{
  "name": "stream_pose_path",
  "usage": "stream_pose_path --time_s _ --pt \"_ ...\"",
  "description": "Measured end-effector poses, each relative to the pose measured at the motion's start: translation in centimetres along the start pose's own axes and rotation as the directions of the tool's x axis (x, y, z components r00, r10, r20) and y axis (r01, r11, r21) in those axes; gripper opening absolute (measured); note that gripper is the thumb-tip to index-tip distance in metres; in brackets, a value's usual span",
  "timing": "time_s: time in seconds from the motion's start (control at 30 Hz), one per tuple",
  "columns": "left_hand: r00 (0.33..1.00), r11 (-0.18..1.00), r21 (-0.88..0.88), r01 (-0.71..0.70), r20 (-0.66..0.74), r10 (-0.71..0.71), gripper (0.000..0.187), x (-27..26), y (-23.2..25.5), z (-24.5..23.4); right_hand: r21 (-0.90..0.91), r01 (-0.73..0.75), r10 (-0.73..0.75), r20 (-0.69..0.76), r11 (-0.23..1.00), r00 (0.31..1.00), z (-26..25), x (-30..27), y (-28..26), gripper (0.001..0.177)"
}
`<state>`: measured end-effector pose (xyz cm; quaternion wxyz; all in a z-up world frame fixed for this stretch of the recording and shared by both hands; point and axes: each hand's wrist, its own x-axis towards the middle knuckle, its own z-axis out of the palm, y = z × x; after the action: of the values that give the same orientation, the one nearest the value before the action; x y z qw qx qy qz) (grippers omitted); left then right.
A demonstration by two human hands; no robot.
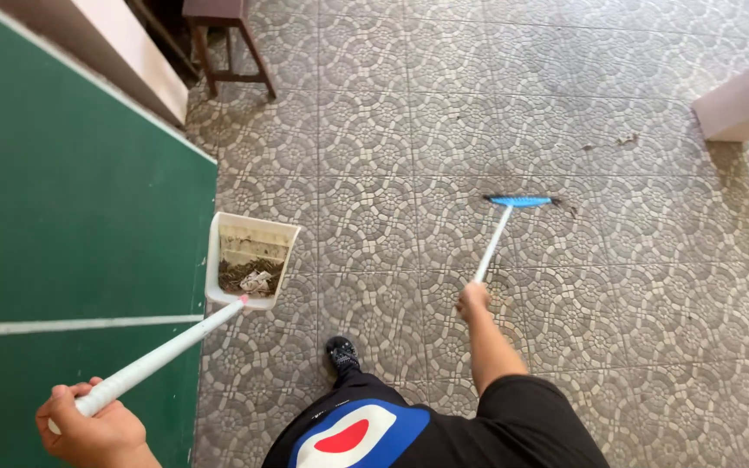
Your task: The person sweeps debris on a patterned tile floor using a blue broom and a white dustpan, gathering the debris into the dustpan and moving across the room. The person repeatedly sweeps small patches and transfers the collected debris into the dustpan.
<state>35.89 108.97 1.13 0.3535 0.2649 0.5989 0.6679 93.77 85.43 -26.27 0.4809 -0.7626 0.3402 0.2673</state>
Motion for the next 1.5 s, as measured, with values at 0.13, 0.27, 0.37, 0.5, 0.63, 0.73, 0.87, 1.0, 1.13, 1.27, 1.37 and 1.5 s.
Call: stream_pose_path --time_s 0.13,0.27,0.37,0.5,0.63,0.73,0.87,1.0,1.13,1.27,1.37,1.5 --pt "0.999 0.999 -0.037 -0.028 0.042 0.029 0.016 0.7 0.2 4.4 -0.016 0.063 -0.058 0.22 0.998 0.974 0.5 -0.2 4.9 0.028" --pt "0.987 0.986 -0.09 -0.14 0.061 0.146 0.017 1.5 0.7 8.7 -0.417 0.37 0.029 0.695 0.83 0.718 0.1 -8.9 1.6 0.028" --pt "0.972 0.975 -0.057 -0.213 0.086 0.217 0.018 2.5 0.8 11.6 -0.563 0.615 0.146 0.791 0.552 0.594 5.0 -11.8 0.5 0.051" --pt "0.957 0.964 -0.119 -0.24 0.141 0.255 0.018 4.6 0.1 14.4 -0.382 0.912 0.147 0.904 -0.146 0.402 15.9 -9.7 6.8 0.045" --pt "0.95 0.958 -0.053 -0.284 0.117 0.288 0.018 7.6 -1.6 18.1 -0.381 0.9 0.158 0.895 -0.21 0.416 22.5 -6.9 10.8 0.047" --pt "0.969 0.966 -0.127 -0.226 0.071 0.236 0.013 11.9 -3.2 20.2 -0.408 0.91 0.124 0.902 -0.076 0.414 24.5 -1.6 9.8 0.026" --pt "0.999 0.997 -0.054 -0.048 -0.024 0.047 0.015 15.7 -1.5 27.2 -0.811 0.507 -0.027 0.523 0.293 0.852 22.6 -0.2 -4.0 0.042" --pt "0.997 0.997 -0.021 -0.071 -0.005 0.071 0.016 20.2 -3.4 30.4 -0.924 0.346 -0.239 0.303 0.164 0.922 20.7 11.2 -12.0 0.049" --pt "0.988 0.988 0.007 -0.157 0.002 0.157 0.018 23.4 -2.6 31.5 -0.43 0.025 -0.051 -0.05 0.903 0.997 26.3 7.2 -17.9 0.032" --pt "0.989 0.988 0.045 -0.148 0.022 0.147 0.016 24.0 -0.4 32.9 0.109 -0.39 0.29 0.497 0.914 0.818 32.0 3.3 -20.9 0.02" --pt "0.989 0.986 0.075 -0.15 0.017 0.149 0.016 24.4 -0.5 33.2 -0.2 -0.219 0.296 0.605 0.955 0.739 35.1 -2.4 -21.4 0.011" --pt "0.984 0.987 0.071 -0.144 -0.095 0.151 0.012 24.0 -0.3 35.9 -0.326 -0.272 0.411 0.833 0.905 0.371 47.2 -5.3 -23.3 0.02"
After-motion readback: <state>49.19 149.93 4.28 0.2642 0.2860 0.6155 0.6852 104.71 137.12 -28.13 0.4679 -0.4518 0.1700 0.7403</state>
